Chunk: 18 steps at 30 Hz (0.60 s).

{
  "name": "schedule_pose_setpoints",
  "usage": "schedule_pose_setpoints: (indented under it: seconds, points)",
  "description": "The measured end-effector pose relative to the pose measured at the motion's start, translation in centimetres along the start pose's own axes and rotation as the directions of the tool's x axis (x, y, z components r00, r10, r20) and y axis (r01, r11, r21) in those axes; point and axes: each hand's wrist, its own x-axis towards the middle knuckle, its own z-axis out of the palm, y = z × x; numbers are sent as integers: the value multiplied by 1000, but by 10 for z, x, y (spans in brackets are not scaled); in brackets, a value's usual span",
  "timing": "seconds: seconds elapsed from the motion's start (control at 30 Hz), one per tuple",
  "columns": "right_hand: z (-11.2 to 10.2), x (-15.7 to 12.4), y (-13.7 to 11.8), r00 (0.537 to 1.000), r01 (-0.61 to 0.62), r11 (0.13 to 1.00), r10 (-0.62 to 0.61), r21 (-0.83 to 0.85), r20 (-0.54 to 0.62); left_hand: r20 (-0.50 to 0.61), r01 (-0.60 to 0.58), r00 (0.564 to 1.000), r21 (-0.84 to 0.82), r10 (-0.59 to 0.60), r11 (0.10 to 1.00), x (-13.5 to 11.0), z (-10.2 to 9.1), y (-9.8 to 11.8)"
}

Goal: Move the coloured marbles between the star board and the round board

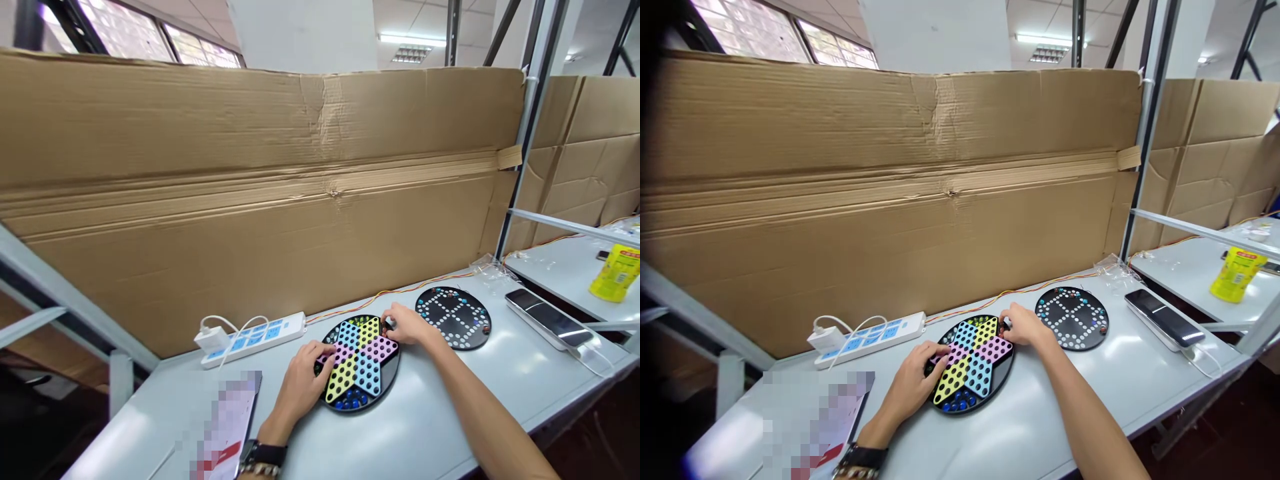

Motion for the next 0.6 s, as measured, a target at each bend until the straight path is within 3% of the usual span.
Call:
schedule_pose_setpoints:
  seconds: [0.23, 0.6]
  points:
    - [-1, 0, 0, 996, 35, 999, -34, -12, 88, -10, -4, 1000, -6, 4, 1000, 0, 3, -4]
    - [-1, -1, -8, 994, 60, 997, -55, -44, 93, -2, -12, 1000, 7, 12, 1000, 0, 3, -9]
